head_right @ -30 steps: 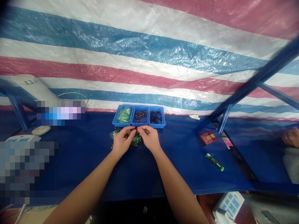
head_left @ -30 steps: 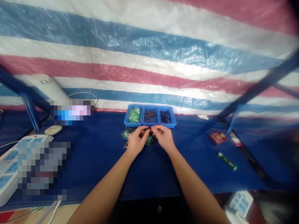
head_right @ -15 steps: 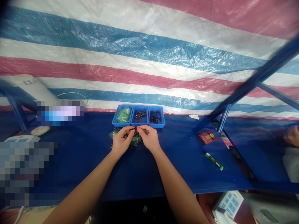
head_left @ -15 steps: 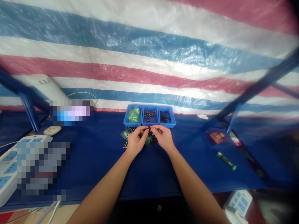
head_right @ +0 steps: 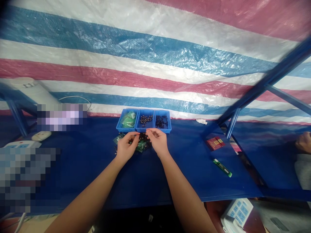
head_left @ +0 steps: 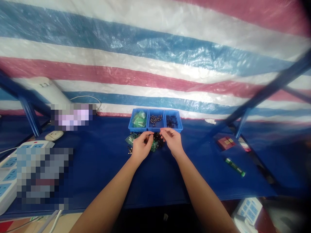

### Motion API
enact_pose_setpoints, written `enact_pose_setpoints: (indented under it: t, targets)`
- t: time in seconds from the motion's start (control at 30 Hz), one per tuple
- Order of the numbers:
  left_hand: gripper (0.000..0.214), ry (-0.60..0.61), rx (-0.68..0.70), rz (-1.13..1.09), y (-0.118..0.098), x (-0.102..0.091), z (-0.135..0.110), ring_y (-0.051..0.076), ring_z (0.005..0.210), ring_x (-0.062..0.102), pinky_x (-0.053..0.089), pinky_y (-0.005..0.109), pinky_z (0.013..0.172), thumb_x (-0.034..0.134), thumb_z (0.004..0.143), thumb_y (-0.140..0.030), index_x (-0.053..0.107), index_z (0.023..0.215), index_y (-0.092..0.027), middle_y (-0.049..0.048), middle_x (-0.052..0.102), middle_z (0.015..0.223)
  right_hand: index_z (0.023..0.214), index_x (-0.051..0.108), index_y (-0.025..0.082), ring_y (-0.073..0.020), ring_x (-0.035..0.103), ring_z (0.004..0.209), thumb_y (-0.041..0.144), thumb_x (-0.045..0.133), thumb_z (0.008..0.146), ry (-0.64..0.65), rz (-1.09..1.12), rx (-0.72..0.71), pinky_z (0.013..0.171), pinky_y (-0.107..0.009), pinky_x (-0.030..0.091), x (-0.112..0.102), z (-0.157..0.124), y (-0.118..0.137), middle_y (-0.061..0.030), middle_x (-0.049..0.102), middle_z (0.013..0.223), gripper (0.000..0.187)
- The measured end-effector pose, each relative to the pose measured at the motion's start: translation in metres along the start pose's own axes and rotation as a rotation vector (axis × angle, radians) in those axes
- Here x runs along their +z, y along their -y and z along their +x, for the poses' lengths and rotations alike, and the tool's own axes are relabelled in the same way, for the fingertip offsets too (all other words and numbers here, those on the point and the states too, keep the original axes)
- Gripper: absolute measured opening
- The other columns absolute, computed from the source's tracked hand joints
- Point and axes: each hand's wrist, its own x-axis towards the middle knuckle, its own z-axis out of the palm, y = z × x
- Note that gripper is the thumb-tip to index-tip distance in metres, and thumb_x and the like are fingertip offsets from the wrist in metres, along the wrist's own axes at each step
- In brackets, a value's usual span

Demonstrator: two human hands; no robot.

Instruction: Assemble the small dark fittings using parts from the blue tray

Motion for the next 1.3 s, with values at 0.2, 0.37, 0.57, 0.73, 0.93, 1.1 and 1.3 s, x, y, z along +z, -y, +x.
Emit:
enact_pose_setpoints:
  t: [0.2, 0.37, 0.57, 0.73, 0.93, 1.1, 1.3]
  targets:
    - [0.023, 0.003, -0.007, 0.001, 0.001, 0.0, 0.0, 0.011, 0.051, 0.055, 0.043, 0.021, 0.053, 0.051, 0.09, -0.036, 0.066, 0.1, -0.02, -0.0031, 0.058, 0.058, 0.093, 0.071, 0.015, -0.0149, 0.063, 0.063, 0.048, 0.069, 0.075, -0.192, -0.01, -0.001, 0.052, -0.026, 0.049, -0.014, 0.009, 0.001, -0.0073, 0.072, 0.082, 0.037]
    - [0.023, 0.025, -0.022, -0.001, 0.0, 0.0, 0.0, 0.012, 0.053, 0.057, 0.044, 0.022, 0.054, 0.051, 0.091, -0.035, 0.065, 0.1, -0.02, -0.0026, 0.057, 0.059, 0.117, 0.065, 0.016, -0.0193, 0.07, 0.078, 0.044, 0.067, 0.078, -0.17, -0.005, -0.015, 0.06, -0.029, 0.054, -0.025, 0.015, 0.001, -0.0113, 0.07, 0.109, 0.048]
    - [0.023, 0.033, -0.015, -0.002, 0.001, 0.0, 0.0, 0.012, 0.052, 0.056, 0.044, 0.022, 0.054, 0.051, 0.091, -0.035, 0.065, 0.099, -0.02, -0.0028, 0.057, 0.058, 0.096, 0.073, 0.021, -0.0152, 0.061, 0.058, 0.037, 0.059, 0.083, -0.074, -0.461, -0.13, 0.059, -0.03, 0.051, -0.029, 0.012, -0.001, -0.0038, 0.074, 0.083, 0.025]
    - [0.022, 0.034, -0.037, 0.01, 0.001, 0.0, 0.0, 0.011, 0.053, 0.057, 0.044, 0.022, 0.054, 0.051, 0.091, -0.034, 0.065, 0.1, -0.02, -0.0031, 0.057, 0.059, 0.088, 0.073, 0.024, -0.0188, 0.064, 0.072, 0.026, 0.064, 0.077, 0.061, -0.83, -0.204, 0.072, -0.032, 0.051, -0.028, 0.01, -0.009, -0.0037, 0.073, 0.088, 0.015]
    - [0.023, 0.051, -0.026, 0.007, 0.0, 0.0, 0.0, 0.012, 0.051, 0.055, 0.043, 0.022, 0.053, 0.05, 0.091, -0.035, 0.065, 0.1, -0.02, -0.0028, 0.057, 0.059, 0.094, 0.072, 0.023, -0.0201, 0.065, 0.075, 0.018, 0.063, 0.076, 0.137, -0.896, -0.18, 0.073, -0.033, 0.051, -0.025, 0.011, -0.018, -0.0049, 0.072, 0.09, 0.021]
    - [0.022, 0.053, -0.033, 0.017, 0.0, 0.001, 0.001, 0.011, 0.049, 0.053, 0.041, 0.022, 0.052, 0.05, 0.091, -0.035, 0.065, 0.1, -0.02, -0.0032, 0.057, 0.058, 0.095, 0.072, 0.024, -0.0202, 0.065, 0.077, 0.014, 0.059, 0.078, 0.152, -0.874, -0.188, 0.076, -0.033, 0.051, -0.023, 0.009, -0.019, -0.0039, 0.072, 0.091, 0.024]
    - [0.022, 0.055, -0.04, 0.022, 0.0, 0.001, 0.001, 0.01, 0.05, 0.053, 0.041, 0.021, 0.052, 0.051, 0.091, -0.034, 0.065, 0.1, -0.02, -0.0033, 0.058, 0.059, 0.091, 0.071, 0.024, -0.0193, 0.063, 0.077, 0.013, 0.055, 0.079, 0.168, -0.856, -0.216, 0.076, -0.031, 0.05, -0.02, 0.006, -0.018, -0.0043, 0.07, 0.09, 0.023]
